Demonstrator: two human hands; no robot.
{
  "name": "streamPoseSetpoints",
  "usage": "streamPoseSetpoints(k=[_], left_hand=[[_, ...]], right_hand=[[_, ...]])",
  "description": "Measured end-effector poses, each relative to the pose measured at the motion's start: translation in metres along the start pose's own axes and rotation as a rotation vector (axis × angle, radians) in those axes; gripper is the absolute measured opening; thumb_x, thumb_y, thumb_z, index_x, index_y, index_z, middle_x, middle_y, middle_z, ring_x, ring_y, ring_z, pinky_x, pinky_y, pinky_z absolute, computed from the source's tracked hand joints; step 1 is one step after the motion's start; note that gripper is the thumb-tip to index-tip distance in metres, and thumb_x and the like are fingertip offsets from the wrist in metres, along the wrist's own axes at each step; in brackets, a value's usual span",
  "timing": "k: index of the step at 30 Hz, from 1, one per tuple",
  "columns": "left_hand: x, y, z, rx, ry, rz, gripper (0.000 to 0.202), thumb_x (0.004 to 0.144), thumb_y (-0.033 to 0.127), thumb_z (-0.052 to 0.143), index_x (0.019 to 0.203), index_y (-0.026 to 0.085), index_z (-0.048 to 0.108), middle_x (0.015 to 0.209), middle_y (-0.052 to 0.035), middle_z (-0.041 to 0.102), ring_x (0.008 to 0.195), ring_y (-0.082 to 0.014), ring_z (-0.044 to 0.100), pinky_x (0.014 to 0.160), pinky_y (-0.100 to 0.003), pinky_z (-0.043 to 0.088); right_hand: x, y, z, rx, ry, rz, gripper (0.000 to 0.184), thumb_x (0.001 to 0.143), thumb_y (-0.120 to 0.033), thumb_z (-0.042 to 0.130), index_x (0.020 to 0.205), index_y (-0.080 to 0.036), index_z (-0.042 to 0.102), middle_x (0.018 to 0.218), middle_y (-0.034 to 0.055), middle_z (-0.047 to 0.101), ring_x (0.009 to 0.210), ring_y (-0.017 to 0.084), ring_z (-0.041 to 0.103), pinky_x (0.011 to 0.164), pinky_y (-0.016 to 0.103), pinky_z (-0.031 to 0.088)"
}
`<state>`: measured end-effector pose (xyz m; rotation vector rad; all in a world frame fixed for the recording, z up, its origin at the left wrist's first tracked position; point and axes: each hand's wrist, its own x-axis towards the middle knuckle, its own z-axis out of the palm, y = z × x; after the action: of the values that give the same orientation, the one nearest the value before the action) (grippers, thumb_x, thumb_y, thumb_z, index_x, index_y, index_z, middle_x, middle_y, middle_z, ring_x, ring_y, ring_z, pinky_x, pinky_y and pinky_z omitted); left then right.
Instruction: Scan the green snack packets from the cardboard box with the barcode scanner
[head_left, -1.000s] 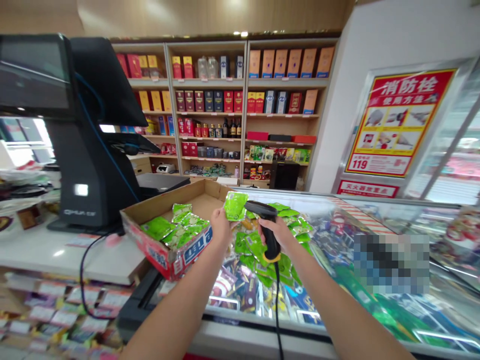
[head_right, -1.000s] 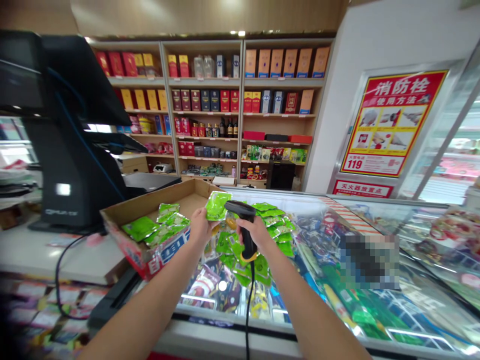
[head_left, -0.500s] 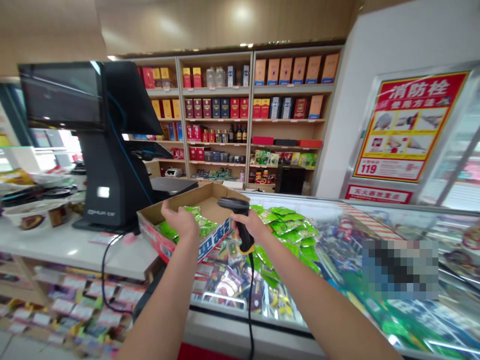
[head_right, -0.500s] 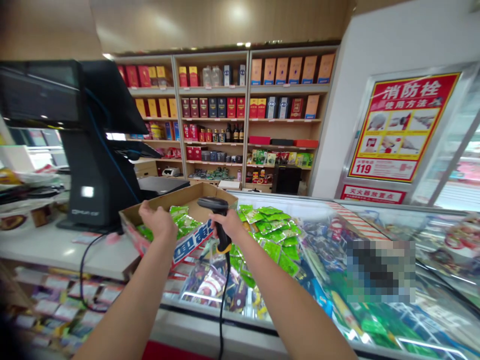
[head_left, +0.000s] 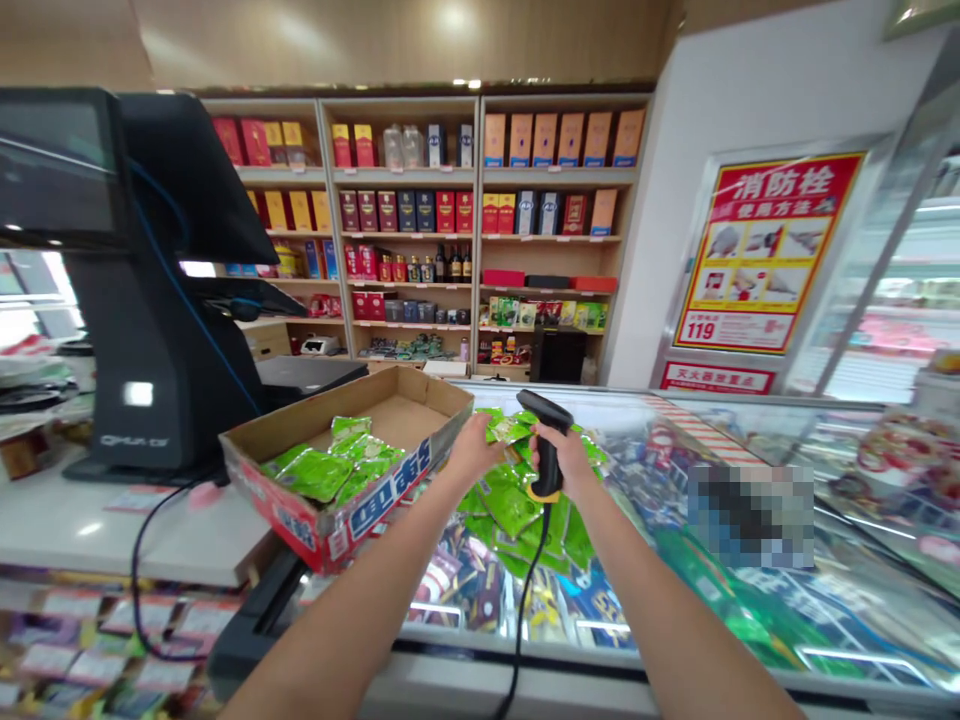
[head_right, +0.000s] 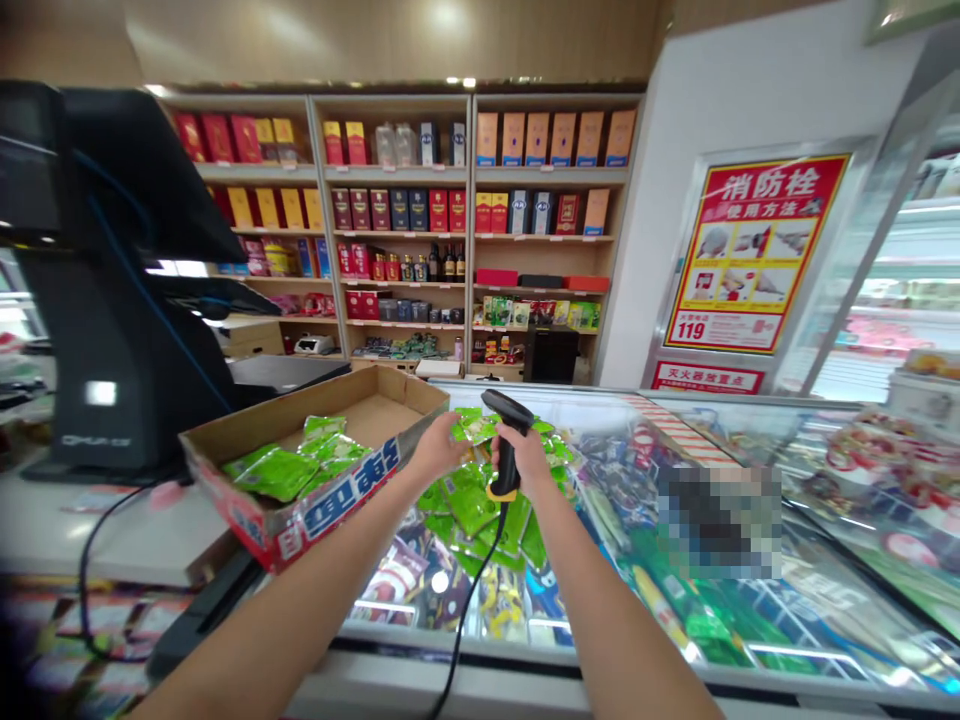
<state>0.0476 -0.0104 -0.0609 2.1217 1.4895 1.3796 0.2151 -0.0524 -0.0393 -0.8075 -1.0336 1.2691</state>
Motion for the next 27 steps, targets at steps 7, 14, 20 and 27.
streamPoseSetpoints(k=[7,14,20,27], left_hand=[[0.025,0.001,0.049,0.310,-0.249,-0.030,0.050,0.069,0.010,0.063,0.119,0.010,0.058,0.130,-0.0242,0.055,0.127,-0.0337,0.049,0.106,-0.044,0.035],[0.025,-0.005,0.013,-0.157,0.035,-0.252,0.021,0.087,0.019,0.046,0.069,0.017,0.058,0.074,-0.0116,0.065,0.091,-0.0262,0.066,0.088,-0.041,0.048],[-0.013,-0.010,-0.020,-1.034,0.193,-0.482,0.012,0.083,0.030,0.055,0.083,0.018,0.056,0.064,-0.0014,0.062,0.063,-0.0157,0.066,0.071,-0.034,0.057],[-0.027,-0.005,-0.029,-1.106,0.149,-0.660,0.009,0.074,0.023,0.060,0.074,0.015,0.057,0.050,0.0009,0.058,0.048,-0.0164,0.062,0.054,-0.032,0.056]], right_hand=[[-0.002,0.001,-0.011,0.060,0.066,0.012,0.024,0.064,-0.034,0.073,0.071,-0.017,0.058,0.050,-0.0022,0.059,0.036,0.011,0.051,0.034,0.023,0.043],[-0.005,0.006,-0.006,-0.110,-0.008,-0.002,0.027,0.068,-0.038,0.070,0.057,-0.017,0.057,0.041,-0.0002,0.055,0.034,0.012,0.050,0.035,0.024,0.042],[-0.019,0.002,0.002,-0.156,-0.237,0.035,0.027,0.069,-0.040,0.070,0.060,-0.016,0.061,0.046,0.0006,0.058,0.035,0.012,0.051,0.035,0.023,0.041],[-0.021,-0.001,0.003,-0.123,-0.229,0.034,0.027,0.067,-0.041,0.072,0.069,-0.016,0.061,0.049,-0.0014,0.058,0.036,0.011,0.051,0.035,0.023,0.043]])
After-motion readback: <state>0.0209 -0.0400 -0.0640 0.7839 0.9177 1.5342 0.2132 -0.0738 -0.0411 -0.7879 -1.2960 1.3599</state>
